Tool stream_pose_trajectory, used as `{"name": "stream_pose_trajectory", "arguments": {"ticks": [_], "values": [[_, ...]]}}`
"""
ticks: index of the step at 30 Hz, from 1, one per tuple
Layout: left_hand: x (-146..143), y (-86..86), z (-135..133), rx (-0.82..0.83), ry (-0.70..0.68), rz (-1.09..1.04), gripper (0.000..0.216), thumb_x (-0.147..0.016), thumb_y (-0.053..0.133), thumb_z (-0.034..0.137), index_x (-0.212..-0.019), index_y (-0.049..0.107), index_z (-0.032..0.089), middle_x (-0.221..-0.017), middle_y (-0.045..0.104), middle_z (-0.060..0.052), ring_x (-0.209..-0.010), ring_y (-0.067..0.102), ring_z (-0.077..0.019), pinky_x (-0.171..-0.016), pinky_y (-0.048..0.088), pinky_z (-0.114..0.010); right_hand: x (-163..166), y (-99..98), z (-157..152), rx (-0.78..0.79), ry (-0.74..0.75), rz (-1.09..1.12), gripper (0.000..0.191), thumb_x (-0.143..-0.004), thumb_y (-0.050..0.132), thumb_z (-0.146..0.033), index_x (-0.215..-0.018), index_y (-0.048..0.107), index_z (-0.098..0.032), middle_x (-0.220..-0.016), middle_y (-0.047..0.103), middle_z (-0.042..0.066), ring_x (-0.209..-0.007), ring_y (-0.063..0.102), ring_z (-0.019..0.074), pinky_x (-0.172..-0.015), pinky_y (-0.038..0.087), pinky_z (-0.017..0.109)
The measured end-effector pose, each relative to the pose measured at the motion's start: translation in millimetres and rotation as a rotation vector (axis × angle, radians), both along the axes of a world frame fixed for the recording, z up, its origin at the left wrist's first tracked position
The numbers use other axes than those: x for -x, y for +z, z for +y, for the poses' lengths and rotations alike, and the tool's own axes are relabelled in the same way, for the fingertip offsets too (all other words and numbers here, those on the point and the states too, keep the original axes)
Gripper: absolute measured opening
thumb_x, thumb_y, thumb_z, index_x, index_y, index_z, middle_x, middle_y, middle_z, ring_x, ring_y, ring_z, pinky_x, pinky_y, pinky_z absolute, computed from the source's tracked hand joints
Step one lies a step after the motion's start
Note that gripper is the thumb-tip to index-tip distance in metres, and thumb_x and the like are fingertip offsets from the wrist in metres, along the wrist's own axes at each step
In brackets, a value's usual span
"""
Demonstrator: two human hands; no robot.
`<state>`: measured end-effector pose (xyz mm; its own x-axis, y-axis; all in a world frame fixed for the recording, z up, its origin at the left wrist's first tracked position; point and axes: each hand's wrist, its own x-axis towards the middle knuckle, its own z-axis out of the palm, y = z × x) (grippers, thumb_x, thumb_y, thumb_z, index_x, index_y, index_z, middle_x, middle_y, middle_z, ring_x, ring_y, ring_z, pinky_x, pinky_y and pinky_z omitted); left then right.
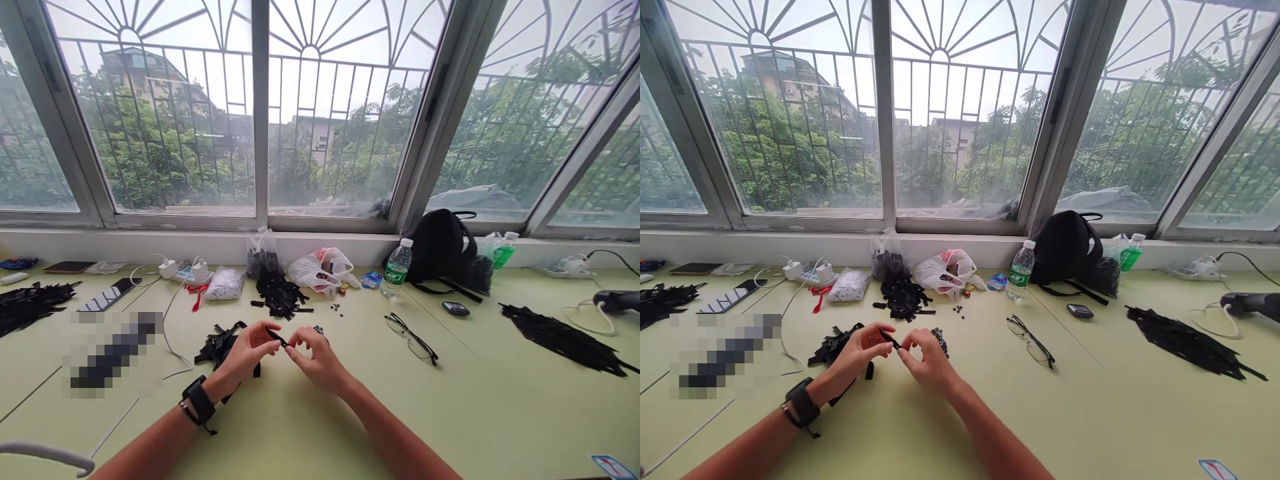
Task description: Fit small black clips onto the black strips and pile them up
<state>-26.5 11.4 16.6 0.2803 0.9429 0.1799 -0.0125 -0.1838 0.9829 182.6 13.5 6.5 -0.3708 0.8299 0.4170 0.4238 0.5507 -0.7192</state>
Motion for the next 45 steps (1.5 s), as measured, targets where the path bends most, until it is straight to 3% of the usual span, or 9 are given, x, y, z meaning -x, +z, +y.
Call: {"name": "stream_pose_trajectory", "arguments": {"ticks": [6, 10, 15, 20, 32, 39, 42, 45], "values": [[1.1, -15.3, 6.0, -0.081, 0.065, 0.117, 0.03, -0.084, 0.075, 0.046, -0.092, 0.076, 0.017, -0.074, 0.07, -0.004, -0.07, 0.062, -0.0181, -0.066, 0.047, -0.027, -8.4, -6.2, 11.4, 0.02, -0.153, 0.023, 0.015, -0.091, 0.063, -0.035, -0.082, 0.065, -0.023, -0.086, 0.071, 0.003, -0.088, 0.06, 0.0224, -0.072, 0.042, 0.033], [1.0, -19.9, 5.6, -0.174, 0.12, 0.311, 0.035, -0.091, 0.065, 0.048, -0.079, 0.074, 0.017, -0.068, 0.064, -0.001, -0.059, 0.051, -0.0143, -0.054, 0.034, -0.025, -10.9, -12.8, 17.2, 0.017, -0.249, 0.008, 0.016, -0.091, 0.064, -0.034, -0.08, 0.064, -0.023, -0.088, 0.07, 0.005, -0.093, 0.06, 0.0249, -0.073, 0.043, 0.034], [2.1, -19.2, 7.2, -0.288, 0.23, 0.466, 0.039, -0.093, 0.061, 0.044, -0.064, 0.065, 0.018, -0.058, 0.054, 0.001, -0.057, 0.044, -0.0147, -0.056, 0.029, -0.027, -9.5, -18.3, 19.9, -0.026, -0.363, -0.099, 0.017, -0.09, 0.066, -0.03, -0.075, 0.065, -0.023, -0.091, 0.071, 0.006, -0.097, 0.058, 0.0278, -0.084, 0.041, 0.04], [1.8, -24.0, 10.8, -0.357, 0.278, 0.531, 0.035, -0.087, 0.066, 0.037, -0.059, 0.058, 0.019, -0.062, 0.059, 0.0, -0.062, 0.049, -0.0168, -0.061, 0.032, -0.028, -7.3, -21.3, 19.8, -0.079, -0.43, -0.203, 0.017, -0.087, 0.07, -0.028, -0.071, 0.066, -0.022, -0.095, 0.07, 0.007, -0.099, 0.056, 0.0288, -0.089, 0.038, 0.042], [-0.4, -32.8, 11.8, -0.384, 0.29, 0.74, 0.024, -0.085, 0.06, 0.026, -0.062, 0.053, 0.02, -0.067, 0.061, -0.002, -0.072, 0.057, -0.0196, -0.067, 0.039, -0.03, -2.4, -20.3, 15.0, -0.114, -0.393, -0.325, 0.015, -0.086, 0.07, -0.023, -0.072, 0.066, -0.021, -0.094, 0.067, 0.005, -0.098, 0.054, 0.0251, -0.09, 0.037, 0.04], [-1.3, -26.0, 4.1, -0.43, 0.294, 0.752, 0.015, -0.078, 0.06, 0.014, -0.068, 0.051, 0.02, -0.076, 0.061, -0.002, -0.079, 0.057, -0.0206, -0.07, 0.043, -0.031, -5.2, -17.7, 11.7, -0.105, -0.372, -0.289, 0.016, -0.086, 0.07, -0.022, -0.072, 0.063, -0.021, -0.092, 0.067, 0.003, -0.097, 0.055, 0.0241, -0.088, 0.036, 0.039], [-1.7, -19.8, -0.7, -0.474, 0.262, 0.719, 0.012, -0.077, 0.06, 0.01, -0.082, 0.059, 0.021, -0.09, 0.065, -0.003, -0.09, 0.06, -0.0225, -0.08, 0.048, -0.035, -5.6, -15.1, 10.3, -0.095, -0.366, -0.269, 0.016, -0.086, 0.07, -0.022, -0.072, 0.063, -0.021, -0.091, 0.067, 0.003, -0.097, 0.056, 0.024, -0.088, 0.037, 0.039], [-3.5, -16.0, -5.5, -0.554, 0.131, 0.667, 0.034, -0.081, 0.062, 0.008, -0.11, 0.066, 0.025, -0.115, 0.067, -0.004, -0.111, 0.059, -0.024, -0.099, 0.048, -0.04, -5.6, -13.6, 9.7, -0.088, -0.353, -0.269, 0.016, -0.086, 0.07, -0.022, -0.072, 0.063, -0.021, -0.091, 0.068, 0.003, -0.096, 0.056, 0.0245, -0.087, 0.037, 0.039]]}}
